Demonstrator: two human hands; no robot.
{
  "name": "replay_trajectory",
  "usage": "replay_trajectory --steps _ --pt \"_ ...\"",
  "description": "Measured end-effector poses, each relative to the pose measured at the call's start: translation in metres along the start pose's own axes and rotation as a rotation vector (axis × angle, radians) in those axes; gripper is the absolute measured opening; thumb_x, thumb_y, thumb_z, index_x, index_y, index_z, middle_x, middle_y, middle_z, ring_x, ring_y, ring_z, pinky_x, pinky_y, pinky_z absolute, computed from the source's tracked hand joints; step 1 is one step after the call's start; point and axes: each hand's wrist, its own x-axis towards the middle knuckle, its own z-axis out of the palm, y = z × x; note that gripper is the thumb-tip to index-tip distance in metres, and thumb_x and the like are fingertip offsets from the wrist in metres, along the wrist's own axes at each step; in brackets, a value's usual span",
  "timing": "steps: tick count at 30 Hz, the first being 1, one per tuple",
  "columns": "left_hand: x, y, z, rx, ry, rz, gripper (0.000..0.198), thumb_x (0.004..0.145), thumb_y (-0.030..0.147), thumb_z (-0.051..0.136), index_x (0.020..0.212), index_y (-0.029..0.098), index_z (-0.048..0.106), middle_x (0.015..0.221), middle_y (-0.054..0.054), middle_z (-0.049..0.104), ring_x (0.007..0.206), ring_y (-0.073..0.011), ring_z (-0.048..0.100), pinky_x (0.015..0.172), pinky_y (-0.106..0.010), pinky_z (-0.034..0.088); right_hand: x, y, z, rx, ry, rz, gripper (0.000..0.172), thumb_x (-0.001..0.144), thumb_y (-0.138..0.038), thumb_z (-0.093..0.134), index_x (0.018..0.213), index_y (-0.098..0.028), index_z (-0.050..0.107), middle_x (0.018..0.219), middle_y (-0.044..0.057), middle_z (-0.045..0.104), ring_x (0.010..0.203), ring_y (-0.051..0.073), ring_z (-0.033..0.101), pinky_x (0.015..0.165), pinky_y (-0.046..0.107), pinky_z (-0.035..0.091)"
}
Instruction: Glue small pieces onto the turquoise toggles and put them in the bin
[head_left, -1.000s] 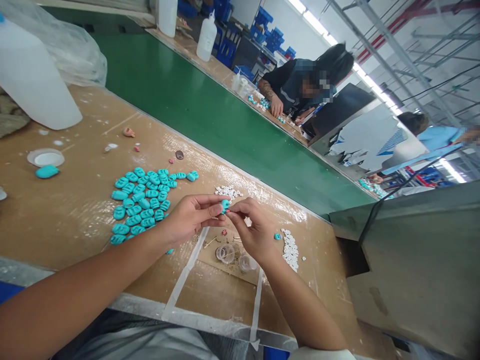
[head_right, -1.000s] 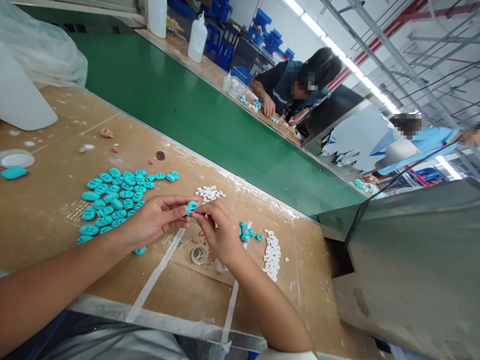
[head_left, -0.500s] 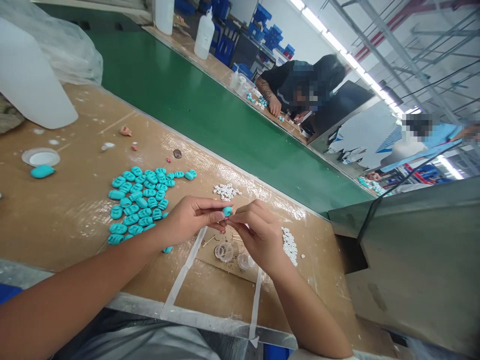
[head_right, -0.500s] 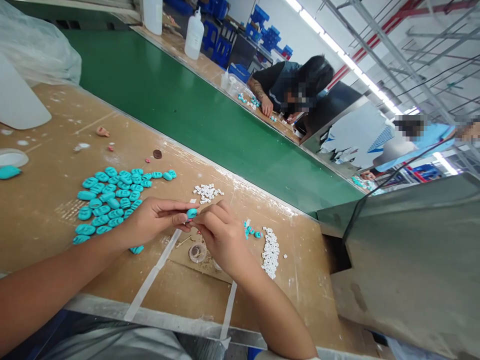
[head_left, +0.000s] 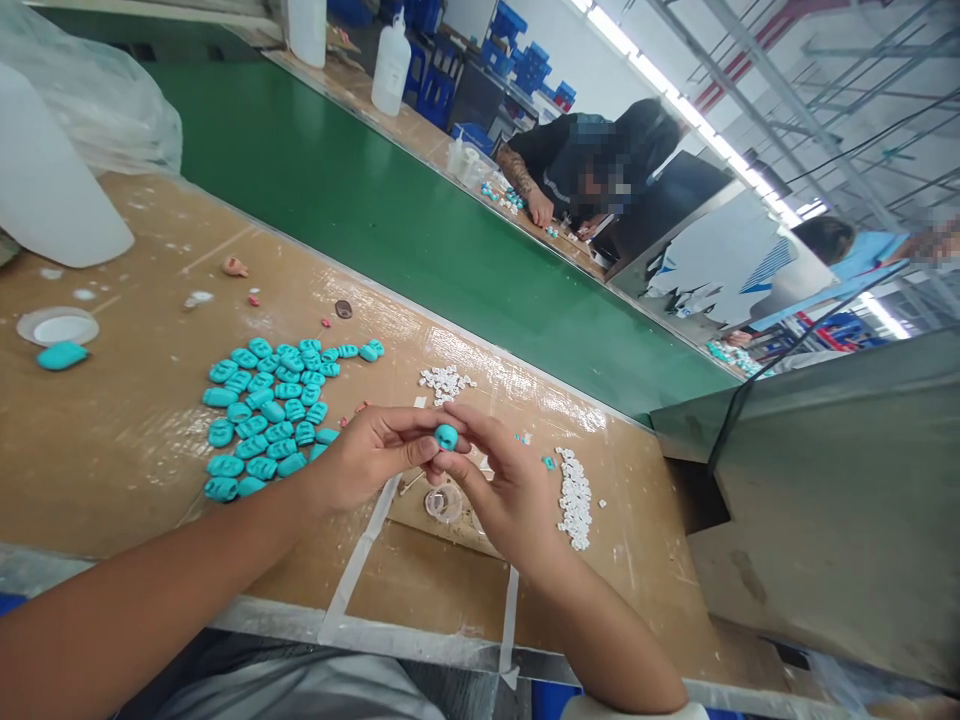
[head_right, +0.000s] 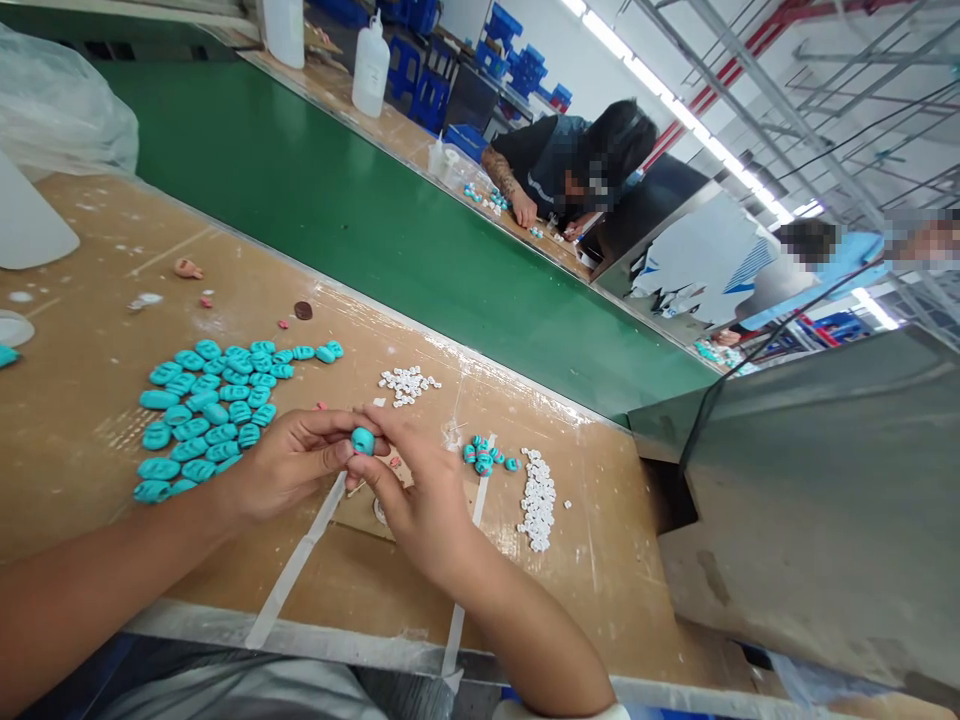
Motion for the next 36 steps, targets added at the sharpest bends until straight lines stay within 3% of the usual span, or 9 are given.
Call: replay_trajectory --steps 3,8,15,19,22,28,36 --pt "-0.001 -0.003 0.001 -0.065 -0.007 -0.007 0.024 0.067 0.039 0.088 0.082 0.022 0.082 0.067 -0.003 0.072 0.048 -0.0108 0.057 0.051 -0.024 0.051 -0.007 -0.003 0.005 0.088 -0.024 0.065 0.039 0.096 -0.020 0.057 0.133 -0.030 0.053 0.100 0.004 0.072 0.079 0.014 0.071 0.077 0.030 0.061" --pt "-0.003 -0.006 -0.001 0.021 -0.008 -0.014 0.019 0.068 0.036 0.086 0.079 0.021 0.082 0.070 -0.006 0.074 0.048 -0.0129 0.057 0.049 -0.026 0.051 -0.012 -0.003 0.010 0.257 0.000 0.077 0.035 0.096 -0.020 0.056 0.130 -0.029 0.055 0.101 0.005 0.072 0.072 0.014 0.072 0.073 0.032 0.063" --pt "-0.003 -0.010 0.000 0.050 -0.034 -0.034 0.025 0.068 0.041 0.086 0.085 0.022 0.083 0.063 -0.005 0.073 0.048 -0.0142 0.059 0.051 -0.026 0.051 -0.020 0.010 0.011 0.286 0.044 0.091 0.034 0.094 -0.023 0.059 0.128 -0.029 0.057 0.094 0.003 0.070 0.068 0.014 0.071 0.071 0.033 0.064" --pt "-0.004 -0.009 0.005 -0.112 -0.042 -0.112 0.029 0.066 0.043 0.087 0.089 0.024 0.083 0.075 -0.006 0.077 0.054 -0.0119 0.062 0.054 -0.022 0.052 -0.020 0.013 0.004 0.042 0.077 -0.026 0.047 0.094 -0.024 0.061 0.138 -0.032 0.050 0.097 0.004 0.071 0.075 0.015 0.070 0.070 0.030 0.062" --pt "-0.005 -0.010 0.006 -0.169 -0.039 -0.164 0.030 0.065 0.042 0.089 0.088 0.024 0.083 0.071 -0.004 0.076 0.056 -0.0108 0.062 0.057 -0.020 0.052 -0.017 0.011 -0.003 -0.201 0.045 -0.180 0.055 0.094 -0.021 0.060 0.145 -0.032 0.041 0.096 0.005 0.071 0.081 0.016 0.068 0.071 0.030 0.060" --pt "-0.004 -0.017 0.002 -0.041 -0.032 -0.152 0.039 0.067 0.048 0.085 0.098 0.025 0.082 0.083 -0.006 0.080 0.070 -0.0145 0.068 0.067 -0.020 0.055 -0.014 0.006 -0.006 -0.413 0.034 -0.261 0.045 0.094 -0.016 0.059 0.137 -0.025 0.048 0.111 0.012 0.067 0.100 0.021 0.064 0.081 0.035 0.058" --pt "-0.006 -0.017 -0.002 0.137 -0.108 0.007 0.036 0.083 0.043 0.074 0.113 0.024 0.076 0.115 -0.007 0.076 0.108 -0.0250 0.068 0.096 -0.032 0.052 -0.012 0.004 -0.005 -0.804 0.034 -0.494 0.034 0.093 -0.011 0.057 0.126 -0.003 0.054 0.107 0.021 0.069 0.100 0.027 0.065 0.081 0.039 0.058"
